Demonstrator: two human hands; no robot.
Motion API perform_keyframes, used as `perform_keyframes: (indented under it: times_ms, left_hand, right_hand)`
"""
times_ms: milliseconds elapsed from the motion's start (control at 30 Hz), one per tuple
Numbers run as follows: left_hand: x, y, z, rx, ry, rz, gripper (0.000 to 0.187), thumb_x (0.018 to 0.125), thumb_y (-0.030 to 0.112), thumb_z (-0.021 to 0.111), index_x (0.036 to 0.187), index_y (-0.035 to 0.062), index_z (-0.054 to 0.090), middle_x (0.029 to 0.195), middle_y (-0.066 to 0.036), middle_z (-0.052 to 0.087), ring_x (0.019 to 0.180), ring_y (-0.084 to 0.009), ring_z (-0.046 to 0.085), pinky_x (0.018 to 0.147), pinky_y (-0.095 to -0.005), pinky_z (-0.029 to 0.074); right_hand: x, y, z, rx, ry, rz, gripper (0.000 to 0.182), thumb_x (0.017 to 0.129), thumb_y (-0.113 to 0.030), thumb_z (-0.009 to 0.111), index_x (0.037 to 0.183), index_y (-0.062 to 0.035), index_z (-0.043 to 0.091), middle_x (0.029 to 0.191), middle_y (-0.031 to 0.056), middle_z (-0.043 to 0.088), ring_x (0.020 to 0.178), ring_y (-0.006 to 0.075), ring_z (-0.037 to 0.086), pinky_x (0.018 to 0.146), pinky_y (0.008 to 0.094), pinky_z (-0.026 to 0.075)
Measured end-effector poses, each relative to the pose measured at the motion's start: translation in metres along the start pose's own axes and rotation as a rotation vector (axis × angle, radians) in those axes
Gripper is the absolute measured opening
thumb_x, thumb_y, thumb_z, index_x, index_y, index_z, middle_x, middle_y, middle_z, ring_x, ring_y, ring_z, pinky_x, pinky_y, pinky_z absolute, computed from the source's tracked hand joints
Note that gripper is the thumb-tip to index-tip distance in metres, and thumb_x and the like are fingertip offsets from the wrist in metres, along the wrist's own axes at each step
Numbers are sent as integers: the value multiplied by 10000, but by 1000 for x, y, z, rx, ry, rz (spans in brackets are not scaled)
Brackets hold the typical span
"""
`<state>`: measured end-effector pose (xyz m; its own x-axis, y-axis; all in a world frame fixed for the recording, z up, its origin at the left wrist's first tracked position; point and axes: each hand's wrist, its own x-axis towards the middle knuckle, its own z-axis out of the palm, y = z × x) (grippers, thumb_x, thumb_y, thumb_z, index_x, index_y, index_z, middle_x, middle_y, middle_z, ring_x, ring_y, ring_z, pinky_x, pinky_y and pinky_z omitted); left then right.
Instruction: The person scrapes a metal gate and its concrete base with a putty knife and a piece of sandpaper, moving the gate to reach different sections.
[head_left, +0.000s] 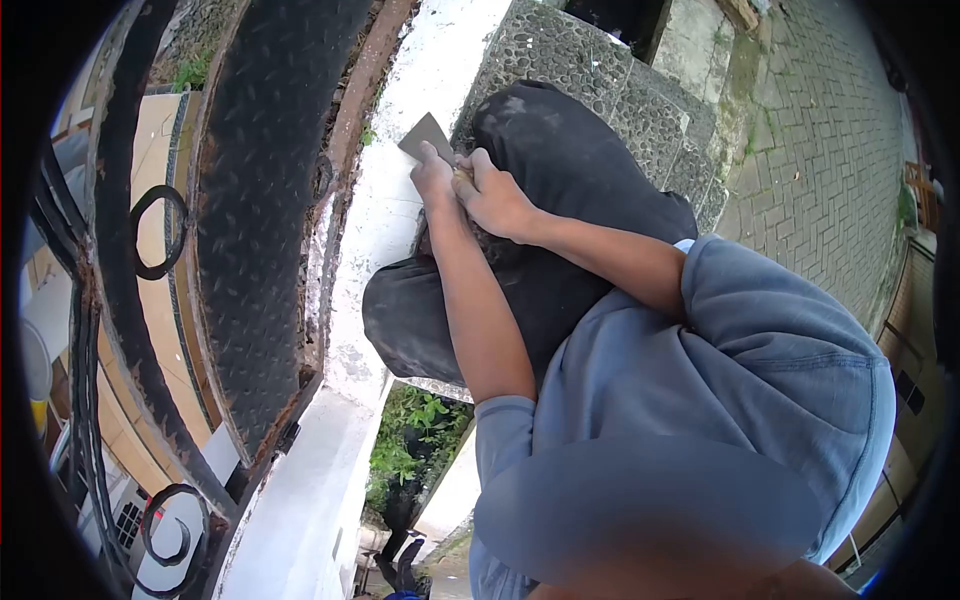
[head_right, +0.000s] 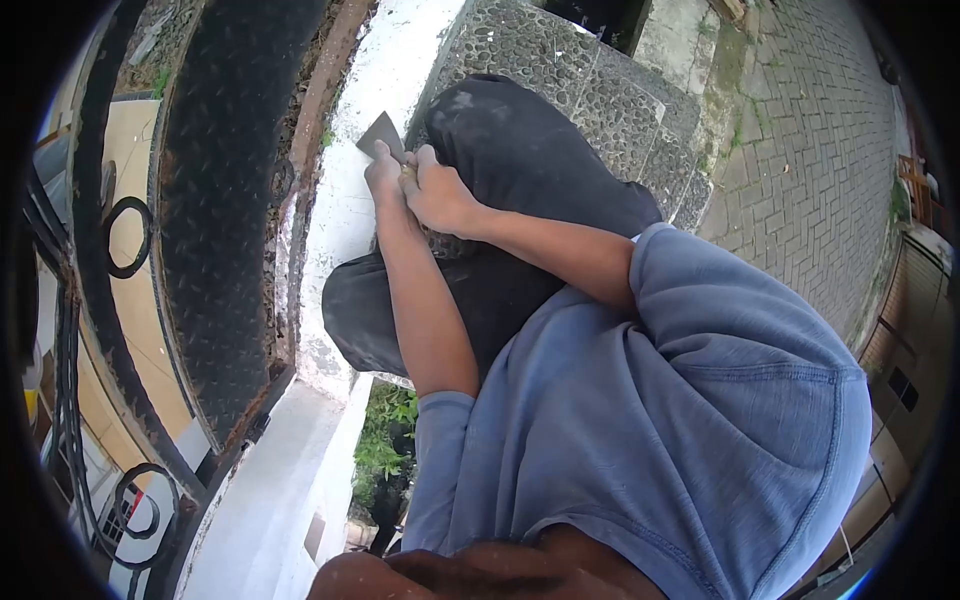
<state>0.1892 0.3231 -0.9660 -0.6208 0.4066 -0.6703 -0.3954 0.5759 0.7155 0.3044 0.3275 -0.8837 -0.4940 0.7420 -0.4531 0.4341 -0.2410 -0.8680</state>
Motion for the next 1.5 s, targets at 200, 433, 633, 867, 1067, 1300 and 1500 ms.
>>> perform_keyframes:
  times_ms: [200,433,633,867,1067,1300,1500]
  left_hand:
    - [7,0,0,-33,-25,-93,471,1016,382,447,962,-58,605,873,-187,658,700,-290,676,612,-412,555]
    - [-5,22,5,-145,76,-139,508,997,354,488,945,-138,603,870,-226,665,760,-288,675,611,-438,537]
    - [24,37,8,-88,70,-78,492,1005,393,488,984,-86,602,905,-173,662,712,-268,676,598,-428,548]
    - [-1,21,11,184,63,29,570,984,388,518,1108,-163,598,1110,-240,655,961,-296,658,804,-396,515]
    - [22,81,-4,-102,80,-88,525,1004,356,471,1071,-154,574,891,-224,661,737,-309,681,614,-405,555]
    - [39,6,7,-71,13,-50,477,1013,352,470,1009,-105,605,992,-207,650,762,-284,671,610,-407,542]
    - [-7,75,6,-124,-11,42,510,1031,358,401,1083,-123,561,943,-211,642,788,-294,674,638,-423,551]
  right_hand:
    - [0,-7,-2,91,-31,48,322,1002,-221,477,1150,60,428,1158,295,605,1006,346,643,862,401,484]
    - [4,-36,-15,153,-140,264,366,1011,-243,482,1198,63,409,1007,221,626,866,209,636,766,343,503]
    - [33,-10,1,-20,-19,40,394,994,-225,472,1223,88,399,1110,329,605,1019,397,635,863,462,484]
    - [18,-10,-8,112,-73,174,353,1023,-269,445,1166,53,418,1050,250,622,939,298,650,805,398,497]
    - [60,-36,14,1,-64,100,365,1004,-258,491,1195,44,418,987,243,633,866,293,650,791,400,496]
    - [30,-9,-11,-45,-127,57,405,997,-251,466,1214,84,400,1022,264,625,915,278,647,687,356,522]
    - [35,-55,-53,97,-304,71,369,1005,-237,467,1220,57,408,951,242,659,875,344,664,772,396,499]
